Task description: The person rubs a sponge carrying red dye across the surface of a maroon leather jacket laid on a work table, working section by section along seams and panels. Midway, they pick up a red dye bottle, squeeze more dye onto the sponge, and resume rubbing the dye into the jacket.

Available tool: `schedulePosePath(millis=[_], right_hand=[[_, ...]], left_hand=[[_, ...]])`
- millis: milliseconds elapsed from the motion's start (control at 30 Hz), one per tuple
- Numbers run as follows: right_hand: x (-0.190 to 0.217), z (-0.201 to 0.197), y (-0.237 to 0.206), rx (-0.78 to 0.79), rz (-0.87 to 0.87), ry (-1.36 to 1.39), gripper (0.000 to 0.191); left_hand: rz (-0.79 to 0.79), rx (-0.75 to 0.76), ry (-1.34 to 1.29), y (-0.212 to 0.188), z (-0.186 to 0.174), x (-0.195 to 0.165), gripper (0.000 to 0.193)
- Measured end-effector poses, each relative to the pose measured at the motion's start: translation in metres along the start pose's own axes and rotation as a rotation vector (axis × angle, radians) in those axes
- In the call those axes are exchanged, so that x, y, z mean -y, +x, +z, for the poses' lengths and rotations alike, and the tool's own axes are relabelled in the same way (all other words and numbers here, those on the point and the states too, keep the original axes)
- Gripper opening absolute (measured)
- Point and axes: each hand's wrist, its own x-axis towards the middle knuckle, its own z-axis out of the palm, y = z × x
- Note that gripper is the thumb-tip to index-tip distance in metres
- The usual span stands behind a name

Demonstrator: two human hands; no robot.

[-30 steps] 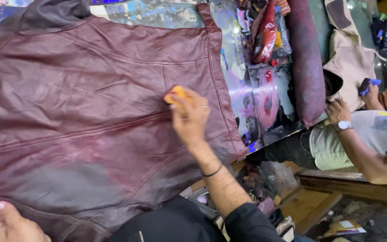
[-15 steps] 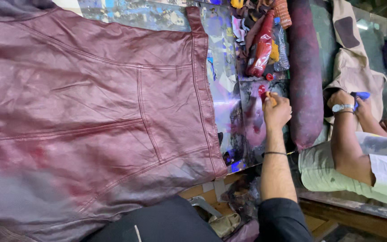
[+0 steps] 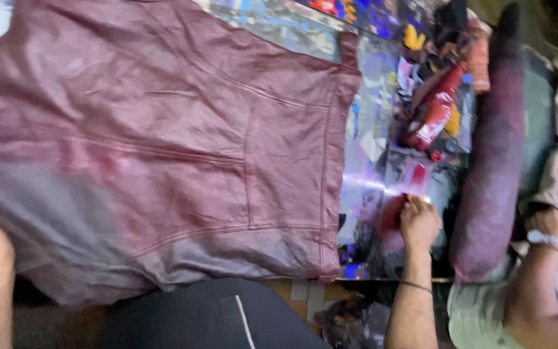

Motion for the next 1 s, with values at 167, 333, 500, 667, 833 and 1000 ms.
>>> schedulePosePath(millis=[167,333,500,667,833,1000], right_hand=[[-0.014,0.014,-0.028,-0.029,0.077,0.061,0.025],[-0.01,0.008,-0.048,-0.108,0.163,0.128,0.026],[0.049,-0.014,-0.047,-0.287,0.382,0.915,0.036],[0.185,-0.042,-0.064,0.147,0.18,2.159,0.047],[0.325,-0.06,-0.083,0.441,0.504,2.407,0.051],[0.399,-0.068,-0.092,0.75,0.524,2.562,0.042]], left_hand=[[-0.022,-0.111,0.019,-0.014,-0.01,-0.034,0.029],[0.034,-0.236,0.184,-0.052,-0.017,-0.059,0.027],[-0.127,-0.263,0.145,-0.047,-0.021,-0.067,0.027],[-0.171,-0.257,0.173,-0.039,-0.023,-0.08,0.028],[-0.12,-0.319,0.162,-0.039,-0.024,-0.093,0.026],[-0.099,-0.325,0.123,-0.034,-0.039,-0.101,0.022]])
